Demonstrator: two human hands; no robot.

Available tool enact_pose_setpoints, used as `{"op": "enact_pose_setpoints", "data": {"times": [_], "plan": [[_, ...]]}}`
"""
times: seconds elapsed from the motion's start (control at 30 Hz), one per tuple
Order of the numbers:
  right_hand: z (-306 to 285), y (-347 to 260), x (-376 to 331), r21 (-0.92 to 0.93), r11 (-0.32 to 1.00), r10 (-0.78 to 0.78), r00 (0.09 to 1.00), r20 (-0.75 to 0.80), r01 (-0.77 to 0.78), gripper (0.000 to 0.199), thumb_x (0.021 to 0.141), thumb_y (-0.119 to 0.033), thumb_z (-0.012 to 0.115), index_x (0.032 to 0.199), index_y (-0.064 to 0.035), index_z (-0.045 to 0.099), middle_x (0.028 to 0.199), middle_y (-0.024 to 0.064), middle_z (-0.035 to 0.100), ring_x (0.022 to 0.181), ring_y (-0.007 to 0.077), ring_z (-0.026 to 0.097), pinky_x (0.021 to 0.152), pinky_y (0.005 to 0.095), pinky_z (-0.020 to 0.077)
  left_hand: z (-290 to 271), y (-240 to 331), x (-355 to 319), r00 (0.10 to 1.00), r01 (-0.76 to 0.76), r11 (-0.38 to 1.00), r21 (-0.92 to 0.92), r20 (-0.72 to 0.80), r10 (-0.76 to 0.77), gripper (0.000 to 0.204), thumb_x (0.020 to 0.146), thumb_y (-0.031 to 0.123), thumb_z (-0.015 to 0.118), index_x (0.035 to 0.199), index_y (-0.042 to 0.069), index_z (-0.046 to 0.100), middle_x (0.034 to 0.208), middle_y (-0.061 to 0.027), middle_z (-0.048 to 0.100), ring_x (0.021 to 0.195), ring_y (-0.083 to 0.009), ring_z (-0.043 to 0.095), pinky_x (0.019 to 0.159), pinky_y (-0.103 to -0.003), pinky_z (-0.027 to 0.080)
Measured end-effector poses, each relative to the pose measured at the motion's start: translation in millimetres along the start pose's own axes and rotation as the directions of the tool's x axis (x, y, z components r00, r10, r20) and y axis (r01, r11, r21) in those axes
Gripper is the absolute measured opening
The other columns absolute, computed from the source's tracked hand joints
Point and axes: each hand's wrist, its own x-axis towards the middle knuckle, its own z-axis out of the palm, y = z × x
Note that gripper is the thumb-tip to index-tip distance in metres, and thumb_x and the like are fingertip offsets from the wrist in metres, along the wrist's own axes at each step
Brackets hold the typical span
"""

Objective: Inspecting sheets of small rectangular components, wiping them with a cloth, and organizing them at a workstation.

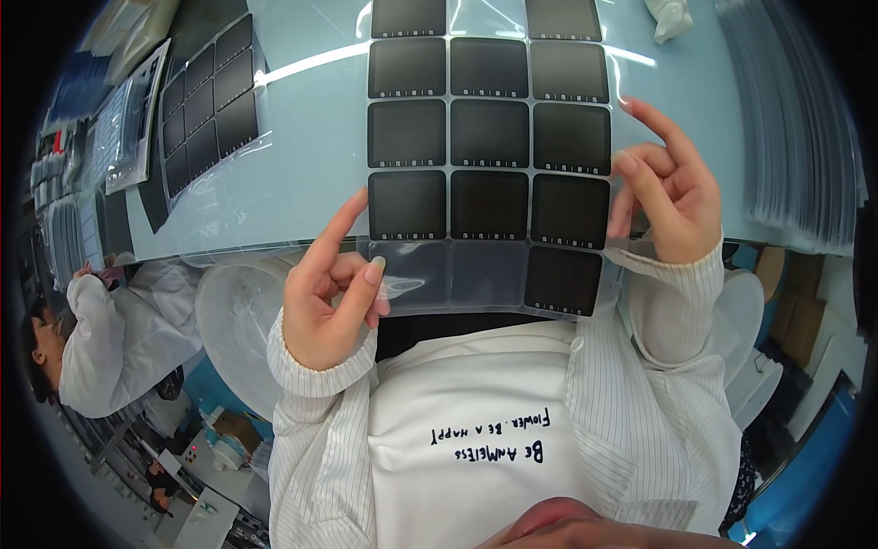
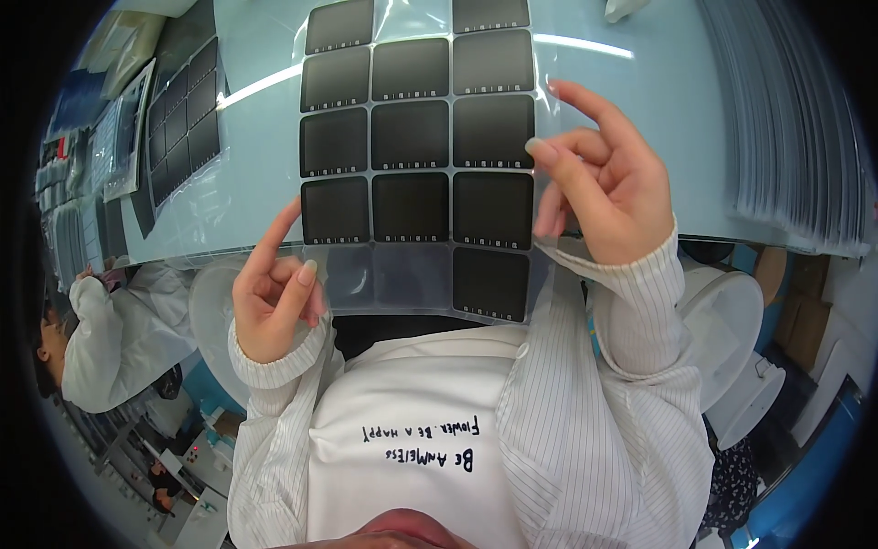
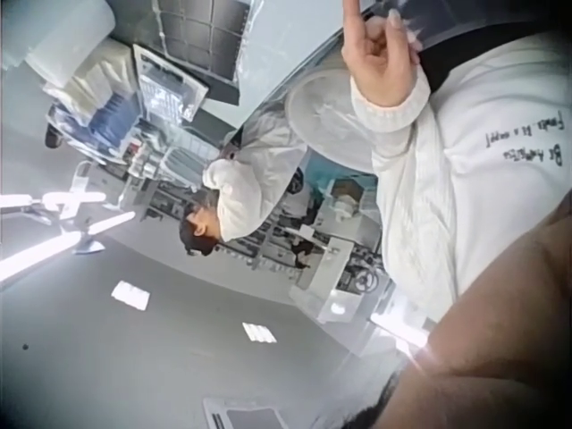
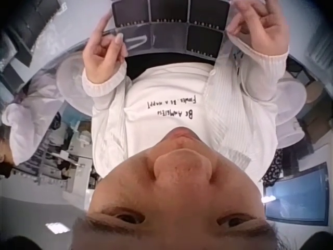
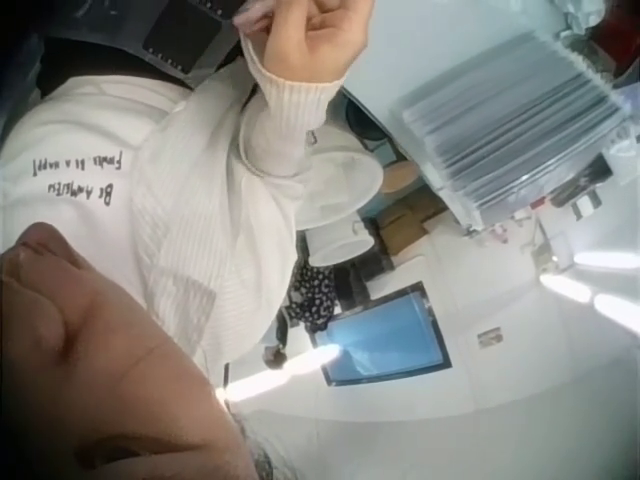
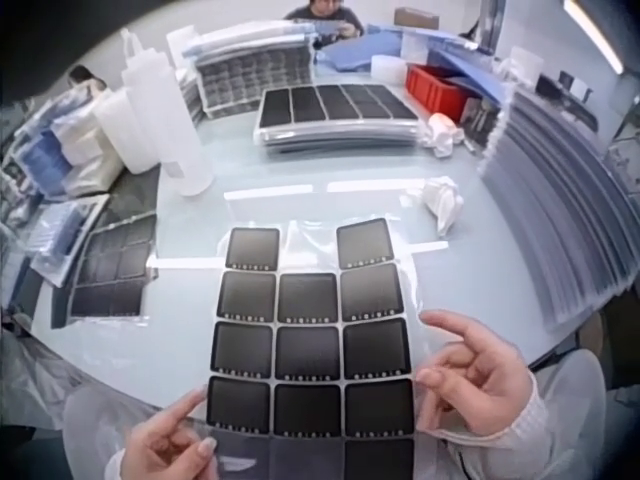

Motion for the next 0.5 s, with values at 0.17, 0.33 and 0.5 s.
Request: {"op": "enact_pose_setpoints", "data": {"times": [0.17, 0.33, 0.5], "plan": [[4.0, -5.6, -0.4, 0.007, 0.998, -0.064, 0.997, -0.044, 0.064, 0.043, 0.085, 0.004, 0.056, 0.126, 0.0068, 0.044, 0.077, 0.0078, 0.062, 0.049, 0.0108, 0.057, 0.043, 0.0196, 0.0422, -5.2, 1.6, -4.6, 0.998, 0.063, 0.992, -0.105, 0.017, -0.062, 0.053, 0.086, -0.004, 0.049, 0.136, -0.006, 0.034, 0.056, -0.0014, 0.056, 0.046, -0.0053, 0.050, 0.046, -0.017, 0.040], [3.5, -14.3, -15.5, -0.036, 0.992, -0.124, 0.990, -0.061, 0.122, 0.041, 0.082, 0.010, 0.055, 0.122, 0.0087, 0.047, 0.078, 0.0094, 0.063, 0.051, 0.0081, 0.057, 0.047, 0.0175, 0.0419, -10.6, -8.3, -13.3, 0.998, 0.058, 0.987, -0.149, 0.047, -0.051, 0.054, 0.084, -0.005, 0.051, 0.136, -0.006, 0.035, 0.058, -0.0030, 0.059, 0.046, -0.0061, 0.051, 0.047, -0.017, 0.041], [4.3, -16.1, -20.2, -0.054, 0.991, -0.126, 0.988, -0.087, 0.122, 0.042, 0.080, 0.012, 0.056, 0.121, 0.0090, 0.048, 0.077, 0.0097, 0.063, 0.052, 0.0083, 0.057, 0.048, 0.0167, 0.0422, -13.5, -16.3, -16.0, 0.998, -0.042, 0.992, -0.116, 0.037, 0.047, 0.054, 0.082, -0.005, 0.055, 0.133, -0.006, 0.039, 0.060, -0.0044, 0.062, 0.049, -0.0076, 0.055, 0.048, -0.018, 0.044]]}}
